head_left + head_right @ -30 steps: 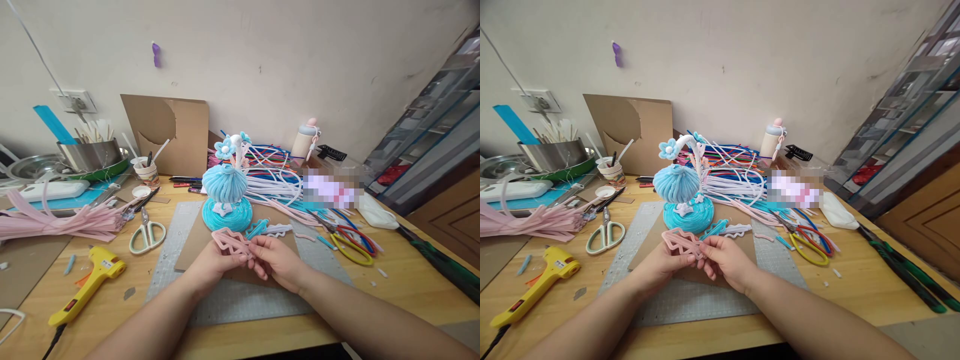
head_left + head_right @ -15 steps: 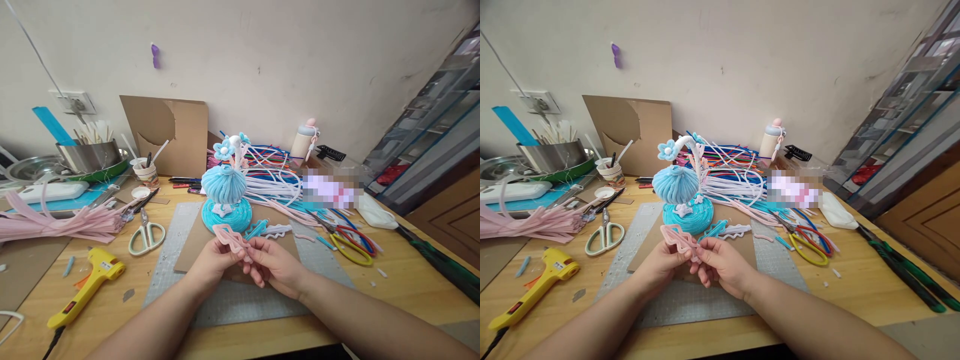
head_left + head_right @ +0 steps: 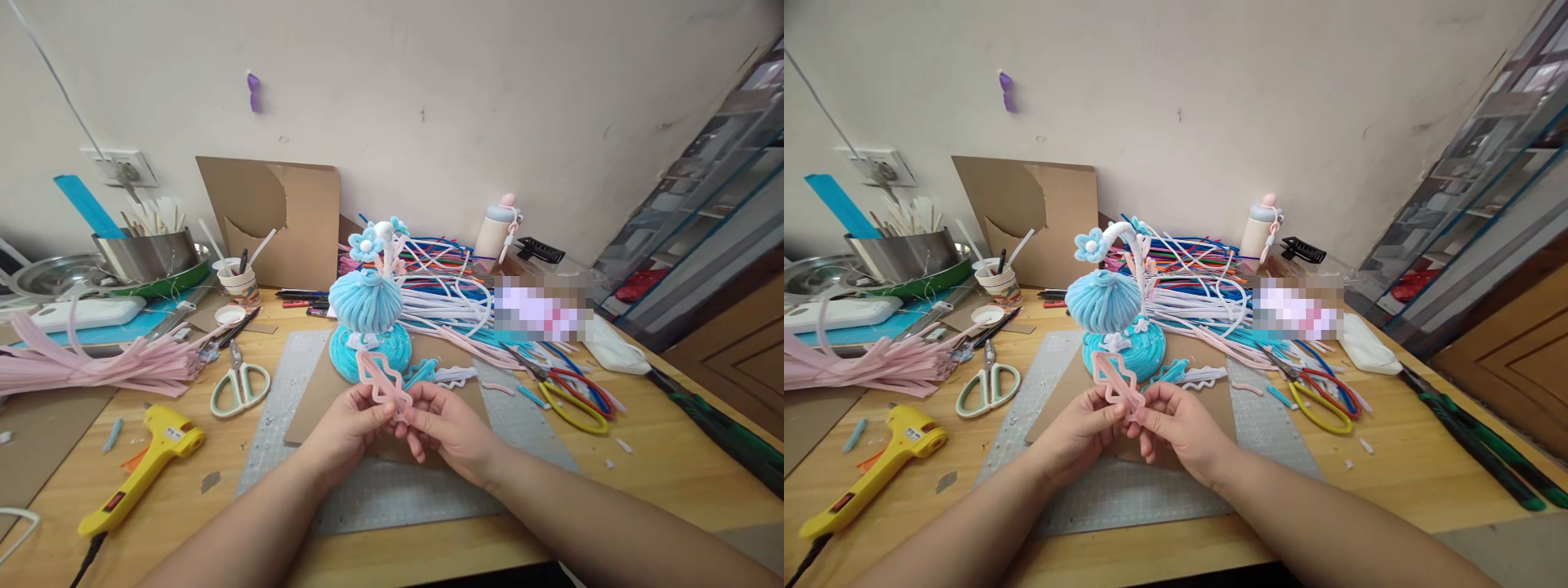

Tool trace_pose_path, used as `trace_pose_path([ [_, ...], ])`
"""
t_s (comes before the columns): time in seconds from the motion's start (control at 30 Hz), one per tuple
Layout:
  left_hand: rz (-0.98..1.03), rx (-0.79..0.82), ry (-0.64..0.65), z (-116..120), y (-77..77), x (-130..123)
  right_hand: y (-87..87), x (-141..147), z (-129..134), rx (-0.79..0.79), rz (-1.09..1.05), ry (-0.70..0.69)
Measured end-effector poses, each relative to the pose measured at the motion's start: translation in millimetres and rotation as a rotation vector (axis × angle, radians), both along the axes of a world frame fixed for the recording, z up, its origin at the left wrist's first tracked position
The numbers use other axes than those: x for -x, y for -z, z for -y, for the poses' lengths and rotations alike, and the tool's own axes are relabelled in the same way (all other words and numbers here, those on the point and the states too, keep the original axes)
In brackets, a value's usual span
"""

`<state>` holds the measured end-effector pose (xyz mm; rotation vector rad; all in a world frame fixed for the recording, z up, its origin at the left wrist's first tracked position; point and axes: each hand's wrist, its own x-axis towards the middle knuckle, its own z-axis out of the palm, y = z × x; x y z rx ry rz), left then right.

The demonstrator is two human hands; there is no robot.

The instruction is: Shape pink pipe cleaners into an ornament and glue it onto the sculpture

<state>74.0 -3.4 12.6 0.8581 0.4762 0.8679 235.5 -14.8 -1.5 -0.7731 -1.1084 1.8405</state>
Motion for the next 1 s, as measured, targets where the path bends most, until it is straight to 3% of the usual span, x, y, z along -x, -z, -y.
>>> trace_pose_path([
  [0.27,-0.064,0.131,-0.234,-2,0.3,2,-1.9,-2,-3,-0.242,0.309,0.220],
  [0.43,-0.138,0.088,-0.366,-9,1.2,6,-2.4,-5,-6,-0.432,0.498,0.327],
  [0.57,-0.219,0.083,-0.401,-13,4.9,10,-0.2,-6,-8,-0.300,0.385,0.291],
  [0.67,-0.212,0.102,-0.346,-11,3.8,10,1.3,-7,-9,-0.167,0.330,0.152],
  [0.77,-0.222,0.090,-0.311,-8,2.4,7,2.8,-6,-11,-0.141,0.368,0.043],
  [1.0,-0.333,-0.018,-0.290,-8,5.3,5,1.4,-2,-8,-0.162,0.408,0.086],
])
